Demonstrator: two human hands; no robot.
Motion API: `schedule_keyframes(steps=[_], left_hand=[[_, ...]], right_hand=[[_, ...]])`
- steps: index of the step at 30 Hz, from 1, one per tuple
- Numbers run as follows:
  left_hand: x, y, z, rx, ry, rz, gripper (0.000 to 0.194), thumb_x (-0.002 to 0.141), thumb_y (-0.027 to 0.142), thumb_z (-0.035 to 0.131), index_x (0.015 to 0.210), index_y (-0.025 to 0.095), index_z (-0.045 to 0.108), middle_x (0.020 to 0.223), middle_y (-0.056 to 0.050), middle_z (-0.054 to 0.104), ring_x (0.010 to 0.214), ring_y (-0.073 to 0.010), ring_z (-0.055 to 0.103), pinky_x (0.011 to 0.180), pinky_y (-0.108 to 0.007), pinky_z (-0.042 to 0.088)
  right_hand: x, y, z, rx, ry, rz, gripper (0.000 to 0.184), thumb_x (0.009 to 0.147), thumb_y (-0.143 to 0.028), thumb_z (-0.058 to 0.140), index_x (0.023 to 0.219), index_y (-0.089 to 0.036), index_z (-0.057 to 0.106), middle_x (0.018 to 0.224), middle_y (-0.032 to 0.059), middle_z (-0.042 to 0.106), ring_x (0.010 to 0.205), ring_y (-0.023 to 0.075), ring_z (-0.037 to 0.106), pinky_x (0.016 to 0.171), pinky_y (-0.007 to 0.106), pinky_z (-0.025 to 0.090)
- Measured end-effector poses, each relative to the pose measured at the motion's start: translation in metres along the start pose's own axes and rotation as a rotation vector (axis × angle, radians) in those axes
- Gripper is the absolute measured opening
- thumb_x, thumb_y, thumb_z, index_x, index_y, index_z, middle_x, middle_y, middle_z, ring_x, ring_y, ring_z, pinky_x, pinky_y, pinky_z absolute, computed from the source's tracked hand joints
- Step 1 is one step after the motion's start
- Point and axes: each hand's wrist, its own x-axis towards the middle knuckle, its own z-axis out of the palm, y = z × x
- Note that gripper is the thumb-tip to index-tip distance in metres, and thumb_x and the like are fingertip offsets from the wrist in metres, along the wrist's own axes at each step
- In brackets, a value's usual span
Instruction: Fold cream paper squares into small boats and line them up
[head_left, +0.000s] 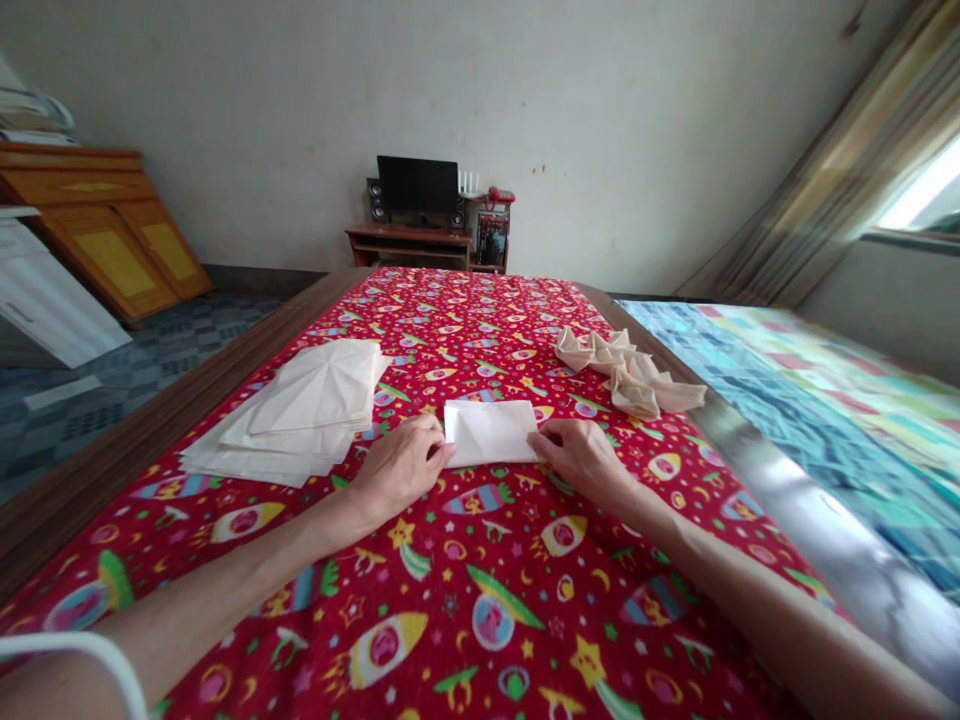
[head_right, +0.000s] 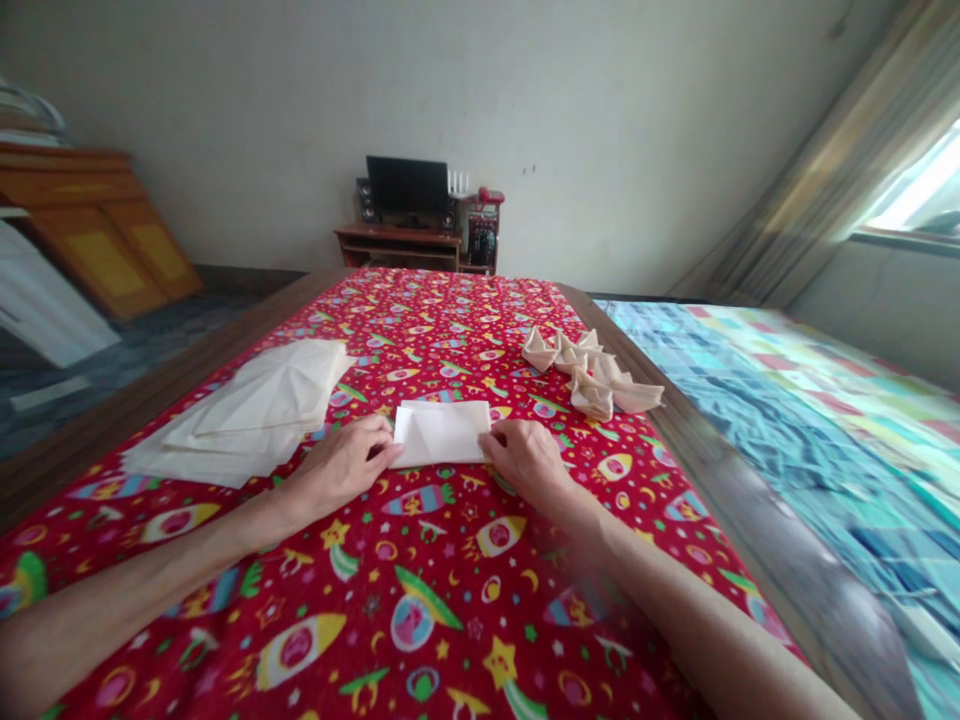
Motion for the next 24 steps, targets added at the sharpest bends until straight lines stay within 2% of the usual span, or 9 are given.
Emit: schedule_keyframes(steps=[11, 24], left_hand=[[0.023, 0.001, -0.006, 0.208, -0.127, -0.089, 0.035, 0.089, 0.031, 0.039, 0.067, 0.016, 0.063, 0.082, -0.007, 0.063, 0.078, -0.0201, 0.062, 0.065, -0.029, 0.039], [0.030, 0.008, -0.009, 0.402, -0.181, -0.092, 0.037, 0.091, 0.032, 0.034, 0.087, 0.017, 0.068, 0.097, -0.009, 0.062, 0.084, -0.0244, 0.064, 0.067, -0.032, 0.045]], right_hand=[[0.008, -0.010, -0.001, -0.292, -0.015, 0.022, 0.032, 0.088, -0.035, 0.041, 0.074, -0.017, 0.064, 0.072, 0.0070, 0.068, 0.067, 0.0156, 0.059, 0.057, 0.027, 0.027], [0.011, -0.011, -0.001, -0.387, -0.058, 0.014, 0.031, 0.090, -0.032, 0.039, 0.084, -0.016, 0.065, 0.077, 0.0084, 0.067, 0.069, 0.0162, 0.058, 0.057, 0.027, 0.026]])
